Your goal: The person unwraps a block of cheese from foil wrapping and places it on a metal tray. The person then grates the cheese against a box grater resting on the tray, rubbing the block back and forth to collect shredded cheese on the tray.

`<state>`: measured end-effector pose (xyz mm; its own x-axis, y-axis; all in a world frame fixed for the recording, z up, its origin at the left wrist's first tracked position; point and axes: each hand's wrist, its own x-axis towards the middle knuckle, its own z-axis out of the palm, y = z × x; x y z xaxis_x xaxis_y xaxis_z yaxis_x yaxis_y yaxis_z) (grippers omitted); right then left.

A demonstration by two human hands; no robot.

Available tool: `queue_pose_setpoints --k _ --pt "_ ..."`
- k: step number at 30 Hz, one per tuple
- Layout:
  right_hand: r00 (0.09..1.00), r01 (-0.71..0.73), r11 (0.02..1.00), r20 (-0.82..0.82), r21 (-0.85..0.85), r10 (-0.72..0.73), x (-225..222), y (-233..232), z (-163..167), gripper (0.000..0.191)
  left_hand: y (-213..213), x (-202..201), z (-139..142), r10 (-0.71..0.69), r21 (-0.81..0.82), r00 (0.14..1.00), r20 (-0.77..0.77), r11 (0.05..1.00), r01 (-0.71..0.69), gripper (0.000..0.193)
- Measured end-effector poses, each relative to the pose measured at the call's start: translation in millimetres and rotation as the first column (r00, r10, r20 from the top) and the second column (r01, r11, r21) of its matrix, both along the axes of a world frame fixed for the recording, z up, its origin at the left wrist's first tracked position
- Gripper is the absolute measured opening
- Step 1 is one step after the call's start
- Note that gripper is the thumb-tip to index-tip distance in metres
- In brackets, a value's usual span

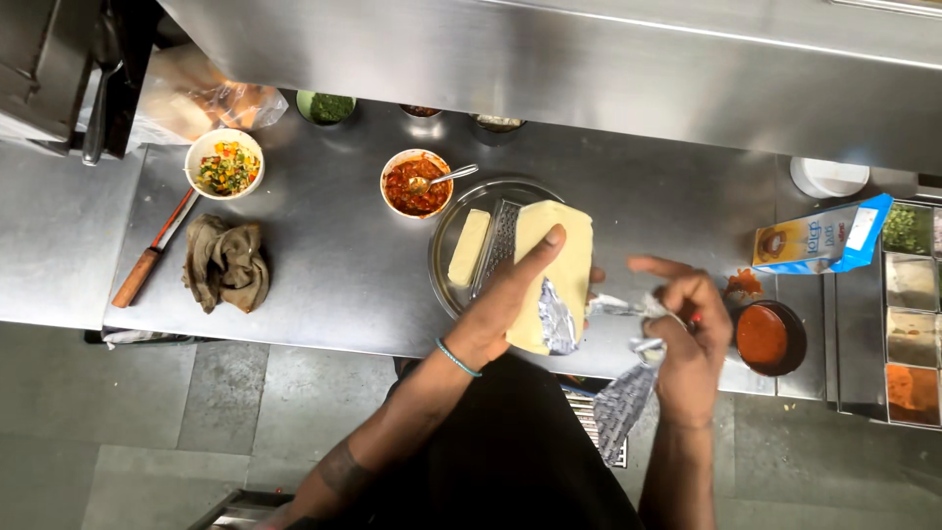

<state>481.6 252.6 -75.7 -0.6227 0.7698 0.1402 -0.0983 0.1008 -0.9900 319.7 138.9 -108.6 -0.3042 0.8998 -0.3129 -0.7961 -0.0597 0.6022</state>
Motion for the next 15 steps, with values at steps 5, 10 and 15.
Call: queue_pose_setpoints --k 5,10,15 --pt "0.985 0.039 0.943 -0.147 -0.33 -0.092 -23.5 -14.2 -16.5 0.011 6.1 4.7 -8.9 0.046 0.085 0.968 0.248 0.994 -0.069 0.061" --pt "0.975 0.21 0.965 -0.111 0.159 -0.194 -24.1 3.5 -32.2 0.021 -2.7 -5.0 -3.0 0.084 0.034 0.955 0.284 0.995 -0.097 0.06" --pt "0.996 0.068 0.982 0.053 0.178 -0.079 -13.7 -0.2 -15.3 0.007 -4.9 -11.2 11.3 0.312 -0.149 0.95 -0.007 0.939 -0.309 0.061"
